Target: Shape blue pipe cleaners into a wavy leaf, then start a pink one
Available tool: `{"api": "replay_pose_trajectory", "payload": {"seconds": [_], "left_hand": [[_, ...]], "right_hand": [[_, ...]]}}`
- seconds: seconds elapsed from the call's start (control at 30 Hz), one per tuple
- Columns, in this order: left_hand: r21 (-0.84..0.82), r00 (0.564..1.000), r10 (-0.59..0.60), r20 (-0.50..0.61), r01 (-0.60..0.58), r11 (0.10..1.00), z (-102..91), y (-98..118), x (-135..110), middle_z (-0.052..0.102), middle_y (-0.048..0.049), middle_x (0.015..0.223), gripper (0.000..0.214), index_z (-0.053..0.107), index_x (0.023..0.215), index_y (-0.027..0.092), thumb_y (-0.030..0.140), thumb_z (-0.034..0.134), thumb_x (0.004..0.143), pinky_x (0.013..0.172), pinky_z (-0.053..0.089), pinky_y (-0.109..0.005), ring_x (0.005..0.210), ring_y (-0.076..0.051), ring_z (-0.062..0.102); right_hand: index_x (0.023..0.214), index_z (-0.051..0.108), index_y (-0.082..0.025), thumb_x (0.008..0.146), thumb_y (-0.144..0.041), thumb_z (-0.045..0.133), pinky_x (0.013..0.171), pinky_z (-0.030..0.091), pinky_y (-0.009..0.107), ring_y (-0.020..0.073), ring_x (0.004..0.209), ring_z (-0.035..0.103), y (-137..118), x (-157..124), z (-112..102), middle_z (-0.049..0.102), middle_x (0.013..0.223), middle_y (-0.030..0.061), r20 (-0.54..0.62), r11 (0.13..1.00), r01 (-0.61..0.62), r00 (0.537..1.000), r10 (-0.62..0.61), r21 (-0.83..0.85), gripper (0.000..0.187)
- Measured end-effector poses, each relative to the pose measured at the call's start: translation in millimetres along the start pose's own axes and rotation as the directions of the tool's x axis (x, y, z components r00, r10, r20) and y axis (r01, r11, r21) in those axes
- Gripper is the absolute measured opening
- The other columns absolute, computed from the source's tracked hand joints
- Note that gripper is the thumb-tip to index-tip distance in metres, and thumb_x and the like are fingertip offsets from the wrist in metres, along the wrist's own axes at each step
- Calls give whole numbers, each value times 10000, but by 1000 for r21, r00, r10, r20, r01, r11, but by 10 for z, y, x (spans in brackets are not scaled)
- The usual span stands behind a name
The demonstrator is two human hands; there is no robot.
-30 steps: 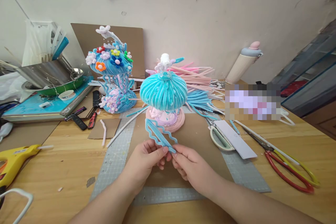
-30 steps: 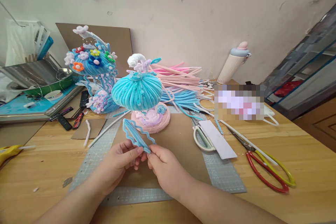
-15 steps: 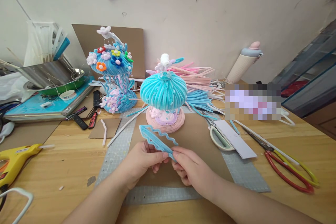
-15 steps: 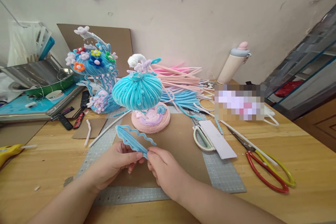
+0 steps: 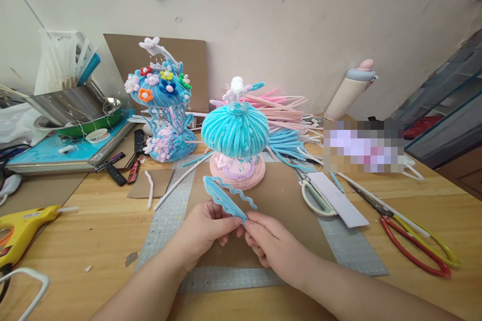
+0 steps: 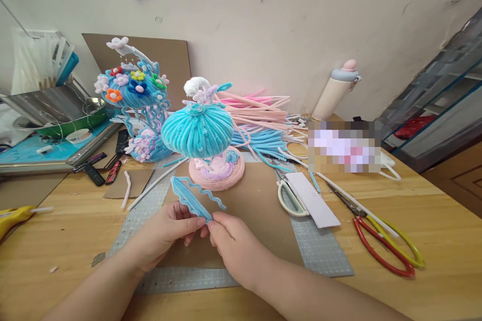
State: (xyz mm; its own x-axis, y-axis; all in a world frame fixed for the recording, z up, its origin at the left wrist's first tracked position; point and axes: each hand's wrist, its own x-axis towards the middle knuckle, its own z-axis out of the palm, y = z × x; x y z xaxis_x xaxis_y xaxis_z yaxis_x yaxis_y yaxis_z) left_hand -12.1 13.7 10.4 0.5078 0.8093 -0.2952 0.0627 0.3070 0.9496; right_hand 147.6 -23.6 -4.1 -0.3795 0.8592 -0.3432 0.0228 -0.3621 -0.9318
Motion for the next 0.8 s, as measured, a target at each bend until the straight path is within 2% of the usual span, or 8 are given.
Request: {"api": "replay_pose_trajectory", "payload": {"seconds": [0.17, 0.4, 0.57, 0.8], "left_hand": [[15, 1000, 22, -4, -22, 1000, 15, 21, -15, 581, -4, 617, 139, 599, 687, 143, 280, 606, 704, 438, 339, -205, 452, -74, 413], [7, 1000, -2, 19, 2, 1000, 2, 29, -24, 561, -9, 637, 143, 572, 697, 141, 277, 614, 692, 412, 339, -204, 438, -72, 403], [23, 1000, 1, 15, -1, 1000, -6, -1, -15, 562, -8, 630, 124, 577, 695, 140, 260, 581, 724, 414, 312, -204, 441, -70, 391], [-70, 999, -46, 17, 47, 996, -2, 10, -26, 559, -11, 633, 143, 594, 695, 135, 276, 598, 721, 421, 315, -199, 449, -65, 384]], "right_hand": [[774, 479, -179, 862, -272, 333, 398, 162, 186, 62, 466, 218, -30, -3, 8, 302, 600, -55, 16, 999, -26, 1000, 26, 46, 195], [763, 472, -186, 838, -320, 376, 381, 132, 179, 57, 447, 192, -40, 11, 20, 290, 584, -66, 9, 989, -84, 996, 84, 119, 181], [778, 488, -178, 853, -306, 356, 381, 152, 179, 55, 450, 212, -32, 8, 22, 310, 589, -63, 11, 996, -49, 999, 48, 80, 199], [764, 478, -174, 856, -298, 361, 386, 143, 180, 49, 447, 212, -59, -10, 36, 310, 589, -64, 10, 991, -66, 998, 65, 117, 194]]}}
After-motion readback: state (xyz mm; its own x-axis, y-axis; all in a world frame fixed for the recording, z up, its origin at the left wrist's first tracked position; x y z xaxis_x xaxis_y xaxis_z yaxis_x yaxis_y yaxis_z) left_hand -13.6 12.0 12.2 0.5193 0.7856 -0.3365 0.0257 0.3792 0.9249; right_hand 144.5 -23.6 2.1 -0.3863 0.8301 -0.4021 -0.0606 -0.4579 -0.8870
